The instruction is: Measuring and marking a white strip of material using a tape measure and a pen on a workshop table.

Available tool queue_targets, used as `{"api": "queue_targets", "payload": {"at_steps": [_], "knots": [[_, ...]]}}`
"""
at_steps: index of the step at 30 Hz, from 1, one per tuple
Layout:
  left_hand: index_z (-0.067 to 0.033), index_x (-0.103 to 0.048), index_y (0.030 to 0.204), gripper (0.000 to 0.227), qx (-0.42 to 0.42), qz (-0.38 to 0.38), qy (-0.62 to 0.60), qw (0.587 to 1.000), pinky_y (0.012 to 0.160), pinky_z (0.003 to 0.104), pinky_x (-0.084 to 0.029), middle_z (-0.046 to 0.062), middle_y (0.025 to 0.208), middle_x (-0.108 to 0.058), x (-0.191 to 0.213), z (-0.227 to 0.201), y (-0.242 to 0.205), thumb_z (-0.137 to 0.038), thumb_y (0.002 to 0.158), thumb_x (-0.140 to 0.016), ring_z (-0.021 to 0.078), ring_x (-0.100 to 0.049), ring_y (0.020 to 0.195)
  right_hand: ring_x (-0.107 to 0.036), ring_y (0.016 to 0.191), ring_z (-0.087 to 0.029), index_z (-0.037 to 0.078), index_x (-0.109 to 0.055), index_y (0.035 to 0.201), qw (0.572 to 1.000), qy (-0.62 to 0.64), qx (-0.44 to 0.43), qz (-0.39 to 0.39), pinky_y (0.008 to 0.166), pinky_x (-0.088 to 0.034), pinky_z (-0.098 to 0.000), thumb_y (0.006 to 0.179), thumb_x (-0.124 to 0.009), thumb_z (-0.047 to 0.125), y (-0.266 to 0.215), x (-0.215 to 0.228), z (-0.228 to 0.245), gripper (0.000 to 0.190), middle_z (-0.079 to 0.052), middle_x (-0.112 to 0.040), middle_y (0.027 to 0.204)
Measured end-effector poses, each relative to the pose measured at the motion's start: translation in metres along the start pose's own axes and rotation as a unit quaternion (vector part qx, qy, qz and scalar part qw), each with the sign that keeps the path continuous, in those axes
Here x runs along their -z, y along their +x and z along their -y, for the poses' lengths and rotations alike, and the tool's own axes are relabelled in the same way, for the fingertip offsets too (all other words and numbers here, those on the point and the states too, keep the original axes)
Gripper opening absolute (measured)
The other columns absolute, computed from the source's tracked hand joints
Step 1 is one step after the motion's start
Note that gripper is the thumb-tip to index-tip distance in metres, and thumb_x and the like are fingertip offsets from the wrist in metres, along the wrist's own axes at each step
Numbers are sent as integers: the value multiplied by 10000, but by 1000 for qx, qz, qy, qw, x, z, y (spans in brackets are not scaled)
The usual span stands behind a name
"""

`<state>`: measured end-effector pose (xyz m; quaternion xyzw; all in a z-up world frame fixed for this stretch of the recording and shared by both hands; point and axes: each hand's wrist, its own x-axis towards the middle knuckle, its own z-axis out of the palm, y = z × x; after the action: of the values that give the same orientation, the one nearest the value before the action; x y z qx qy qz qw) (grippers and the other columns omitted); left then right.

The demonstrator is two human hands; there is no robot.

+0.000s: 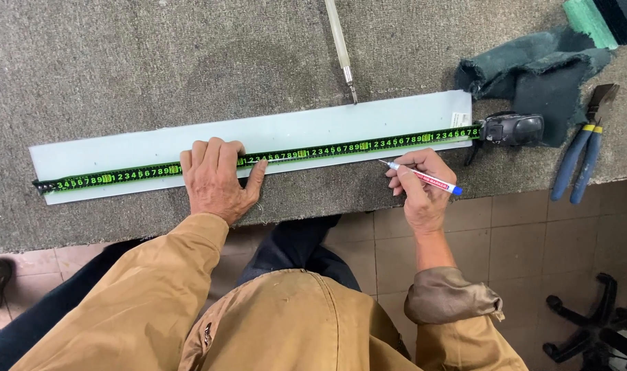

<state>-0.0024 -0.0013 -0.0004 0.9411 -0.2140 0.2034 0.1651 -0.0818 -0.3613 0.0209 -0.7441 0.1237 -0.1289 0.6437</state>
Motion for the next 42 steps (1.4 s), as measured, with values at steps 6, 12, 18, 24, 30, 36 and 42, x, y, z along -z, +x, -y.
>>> {"api": "queue_targets", "payload": {"at_steps": [6, 12, 18, 24, 30, 36, 42], "knots": [[-201, -623, 1076, 352, -3, -4, 1, 1000, 835, 424, -441, -3, 925, -476, 0, -1, 1, -513, 1025, -777, 279, -546, 923, -687, 577, -184, -116, -710, 1002, 1000, 8, -5, -1, 478, -579, -270, 995, -687, 6, 0, 1, -1, 124, -253, -722, 763], [-195, -616, 1077, 356, -3, 1, -9, 1000, 827, 427, -435, 3, 929, -466, 1, -1, 1, -502, 1020, -786, 290, -538, 923, -693, 585, -187, -114, -705, 1006, 1000, 17, -6, 1, 481, -585, -273, 998, -688, 0, -1, 1, 0, 115, -255, -721, 773], [-197, -611, 1068, 358, 1, 3, -9, 1000, 825, 423, -430, -2, 931, -465, 0, 0, 1, -508, 1023, -782, 280, -532, 925, -691, 579, -183, -115, -709, 1002, 1000, 14, -4, 5, 479, -582, -267, 994, -684, -2, 0, 0, -1, 116, -257, -722, 767], [-197, -613, 1066, 359, 2, 5, -9, 1000, 824, 424, -429, 0, 933, -469, 1, -1, 1, -507, 1018, -788, 282, -530, 928, -695, 583, -187, -118, -705, 1006, 1000, 15, -4, 6, 479, -585, -272, 997, -685, -2, 0, 1, -2, 118, -261, -723, 772], [-190, -609, 1062, 367, 6, 2, -15, 1000, 827, 425, -438, 11, 974, -488, 3, -3, 2, -505, 1014, -791, 288, -529, 940, -689, 578, -186, -117, -701, 1007, 1000, 14, -4, 8, 480, -582, -273, 999, -684, -3, 0, 2, -1, 116, -260, -724, 773], [-194, -602, 1055, 366, 11, 5, -16, 1000, 825, 418, -444, 9, 1003, -511, 4, -3, 3, -499, 1006, -798, 282, -540, 947, -692, 579, -184, -115, -704, 1007, 1000, 11, -3, 7, 481, -584, -273, 998, -687, -1, 0, 2, -2, 116, -260, -729, 774], [-199, -610, 1054, 355, 12, 10, -14, 1000, 811, 413, -439, 4, 992, -514, 2, -2, 2, -487, 992, -807, 277, -545, 942, -689, 583, -187, -119, -701, 1013, 1000, 17, -11, 6, 487, -582, -276, 1001, -685, 1, -1, 1, -1, 122, -264, -727, 782]]}}
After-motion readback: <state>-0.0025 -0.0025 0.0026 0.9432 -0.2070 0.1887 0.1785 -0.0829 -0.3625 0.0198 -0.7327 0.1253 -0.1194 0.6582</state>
